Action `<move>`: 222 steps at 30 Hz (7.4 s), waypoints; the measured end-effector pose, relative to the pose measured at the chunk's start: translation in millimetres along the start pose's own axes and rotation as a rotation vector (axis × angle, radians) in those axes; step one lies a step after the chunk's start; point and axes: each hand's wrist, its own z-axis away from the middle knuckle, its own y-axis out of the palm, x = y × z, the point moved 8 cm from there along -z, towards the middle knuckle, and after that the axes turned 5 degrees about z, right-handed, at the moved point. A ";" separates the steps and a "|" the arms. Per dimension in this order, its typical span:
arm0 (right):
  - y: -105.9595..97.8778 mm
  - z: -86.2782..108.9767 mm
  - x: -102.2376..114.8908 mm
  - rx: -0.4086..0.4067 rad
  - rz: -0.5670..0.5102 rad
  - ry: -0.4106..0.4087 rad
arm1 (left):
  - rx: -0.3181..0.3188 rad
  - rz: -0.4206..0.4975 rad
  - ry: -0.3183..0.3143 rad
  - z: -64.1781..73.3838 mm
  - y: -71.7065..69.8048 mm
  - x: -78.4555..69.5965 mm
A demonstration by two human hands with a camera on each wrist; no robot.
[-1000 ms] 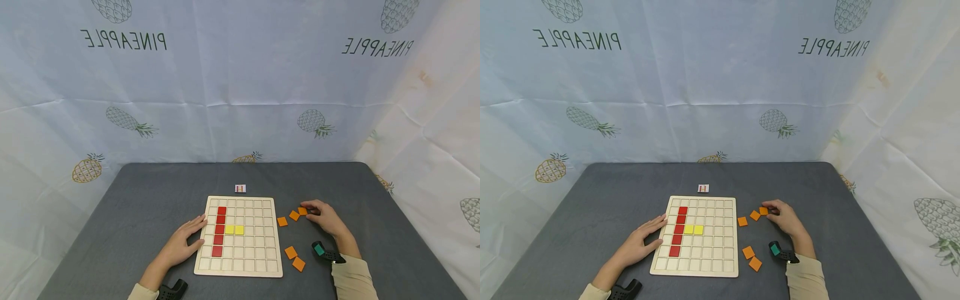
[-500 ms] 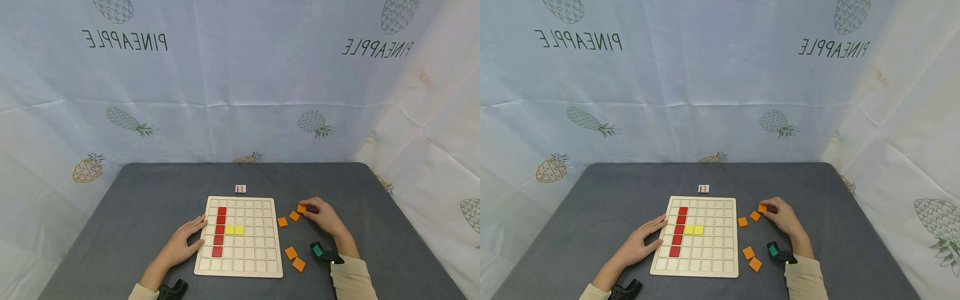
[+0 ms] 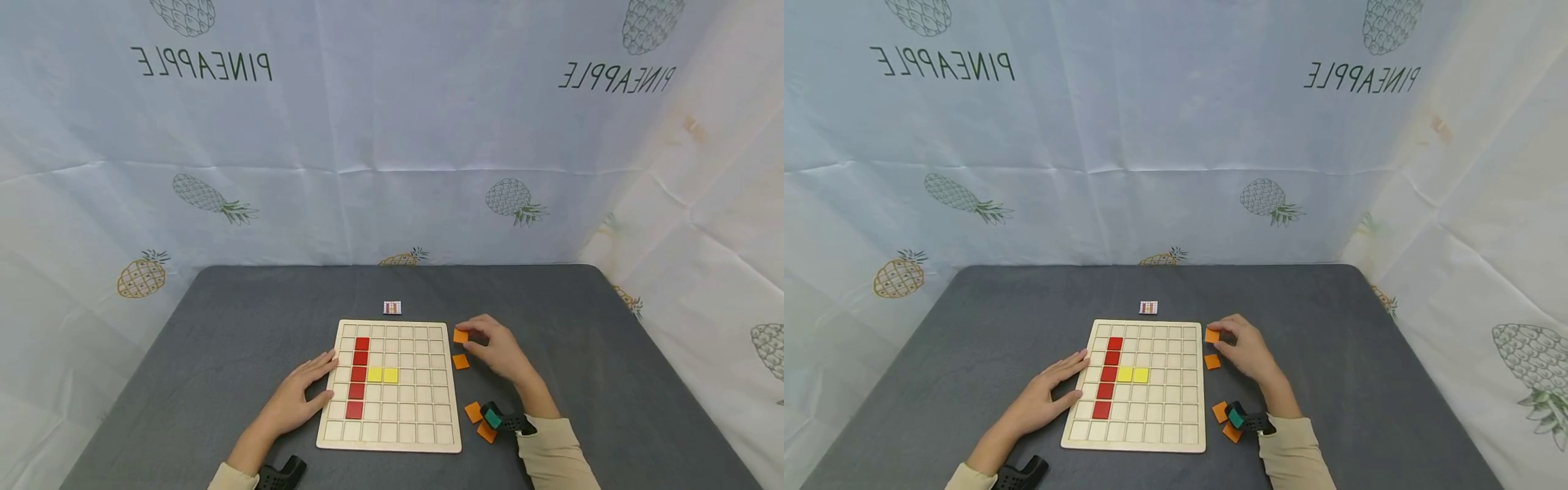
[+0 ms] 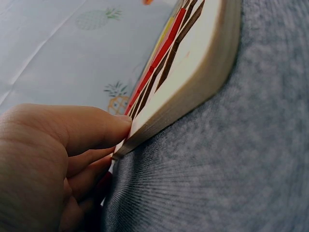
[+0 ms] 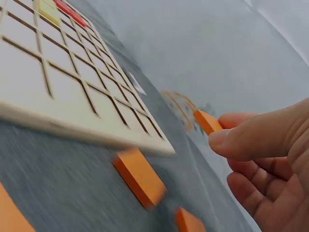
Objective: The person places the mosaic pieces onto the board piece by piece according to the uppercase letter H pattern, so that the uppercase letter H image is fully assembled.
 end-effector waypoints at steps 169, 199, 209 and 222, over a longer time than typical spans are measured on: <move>73.1 -6.9 68.0 0.112 0.097 -0.209 | 0.029 -0.002 -0.044 -0.8 1.0 1.1; 6.8 21.8 -7.2 0.016 0.090 -0.063 | 0.013 0.008 -0.018 0.2 -1.5 -2.5; 15.2 26.6 -11.8 0.100 0.073 -0.147 | 0.028 0.034 -0.040 0.6 -0.8 -1.2; 21.0 25.3 -12.1 0.074 0.111 -0.123 | 0.018 0.026 -0.033 -0.2 -0.1 1.3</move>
